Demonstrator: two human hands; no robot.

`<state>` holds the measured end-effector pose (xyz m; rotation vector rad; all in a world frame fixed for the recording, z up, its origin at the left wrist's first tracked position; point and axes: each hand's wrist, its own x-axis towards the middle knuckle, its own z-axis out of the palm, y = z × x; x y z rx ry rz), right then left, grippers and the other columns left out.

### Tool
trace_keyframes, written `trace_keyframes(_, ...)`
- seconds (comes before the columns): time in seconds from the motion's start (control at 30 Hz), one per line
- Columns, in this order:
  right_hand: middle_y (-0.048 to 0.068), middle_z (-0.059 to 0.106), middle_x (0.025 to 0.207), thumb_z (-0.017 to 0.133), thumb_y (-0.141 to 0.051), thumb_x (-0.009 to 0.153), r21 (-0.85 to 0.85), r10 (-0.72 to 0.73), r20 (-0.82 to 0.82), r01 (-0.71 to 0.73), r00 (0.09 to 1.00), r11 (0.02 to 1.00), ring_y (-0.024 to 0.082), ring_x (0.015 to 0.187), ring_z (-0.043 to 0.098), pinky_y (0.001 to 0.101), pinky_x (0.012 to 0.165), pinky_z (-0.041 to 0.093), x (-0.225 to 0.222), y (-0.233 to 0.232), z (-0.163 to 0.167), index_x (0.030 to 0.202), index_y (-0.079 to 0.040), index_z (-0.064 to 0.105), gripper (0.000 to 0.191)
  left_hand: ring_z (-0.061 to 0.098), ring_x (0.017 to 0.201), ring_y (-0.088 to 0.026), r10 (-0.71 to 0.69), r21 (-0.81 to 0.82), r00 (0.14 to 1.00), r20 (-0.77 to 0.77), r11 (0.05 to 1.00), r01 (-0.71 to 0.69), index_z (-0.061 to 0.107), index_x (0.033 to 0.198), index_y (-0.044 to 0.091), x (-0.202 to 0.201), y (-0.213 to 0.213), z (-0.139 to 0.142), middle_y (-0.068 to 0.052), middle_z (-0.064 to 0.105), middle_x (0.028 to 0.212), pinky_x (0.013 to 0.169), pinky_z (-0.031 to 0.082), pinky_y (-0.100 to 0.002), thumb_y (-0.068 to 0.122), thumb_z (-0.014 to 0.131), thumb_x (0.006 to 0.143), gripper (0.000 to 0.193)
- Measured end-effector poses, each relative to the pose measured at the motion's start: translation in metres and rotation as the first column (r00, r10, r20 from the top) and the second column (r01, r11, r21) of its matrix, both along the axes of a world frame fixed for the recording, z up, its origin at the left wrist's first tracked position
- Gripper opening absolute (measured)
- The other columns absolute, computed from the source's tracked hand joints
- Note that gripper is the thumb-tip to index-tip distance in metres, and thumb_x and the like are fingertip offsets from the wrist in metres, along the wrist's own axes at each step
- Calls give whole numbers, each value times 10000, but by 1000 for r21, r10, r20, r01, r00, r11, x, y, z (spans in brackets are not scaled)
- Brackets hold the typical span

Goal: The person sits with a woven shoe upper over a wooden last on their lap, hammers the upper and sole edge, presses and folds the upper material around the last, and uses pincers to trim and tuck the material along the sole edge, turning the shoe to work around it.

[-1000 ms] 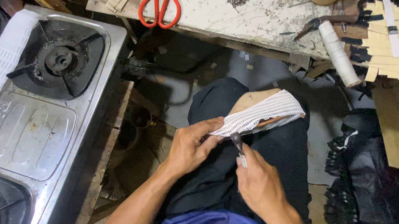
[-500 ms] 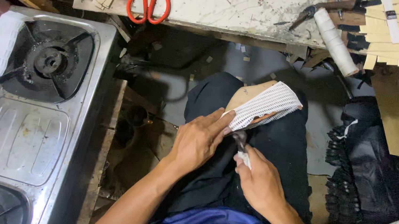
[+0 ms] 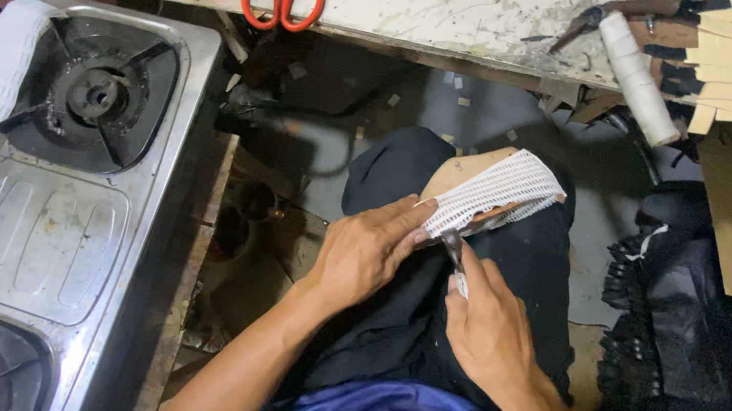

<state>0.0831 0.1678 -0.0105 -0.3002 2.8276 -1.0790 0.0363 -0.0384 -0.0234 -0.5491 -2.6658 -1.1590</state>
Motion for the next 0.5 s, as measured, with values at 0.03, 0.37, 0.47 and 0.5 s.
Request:
trace_keyframes(0.03, 209, 622, 927, 585, -95, 933, -35, -28, -26, 27, 999, 999, 446, 795, 659, 505, 662, 530, -2, -3, -7, 1393, -15, 518, 472, 720, 1043, -364, -13, 28, 1000, 1, 1000, 13, 694, 1312, 139, -4, -2, 0, -177, 703, 1280, 812, 597, -437, 198, 705, 955, 362)
trace_keyframes(0.37, 235, 684, 959, 593, -103, 933, -17, 17, -107, -19, 994, 1000, 464, 800, 676, 531, 650, 546, -11, 8, -31, 1249, 9, 581, 336, 724, 1080, -326, -68, 103, 997, 47, 993, 63, 699, 1273, 106, -15, -6, 5, -130, 725, 1268, 889, 589, -410, 184, 686, 974, 309)
trace_keyframes(0.47, 226, 706, 932, 610, -116, 893, 174, 30, 33, -35, 999, 984, 468, 762, 680, 555, 658, 546, -8, 16, -22, 1198, -13, 597, 322, 695, 1069, -369, -87, 69, 993, 75, 994, 82, 692, 1278, 89, -16, -1, 10, -164, 691, 1278, 860, 564, -437, 186, 693, 957, 336)
trace_keyframes(0.5, 227, 705, 930, 607, -112, 885, 200, 47, 56, -57, 997, 978, 468, 750, 681, 557, 656, 547, -10, 15, -20, 1196, -9, 591, 328, 680, 1064, -391, -90, 58, 993, 82, 995, 86, 690, 1279, 78, -17, 2, 12, -186, 672, 1281, 845, 553, -450, 184, 696, 945, 350)
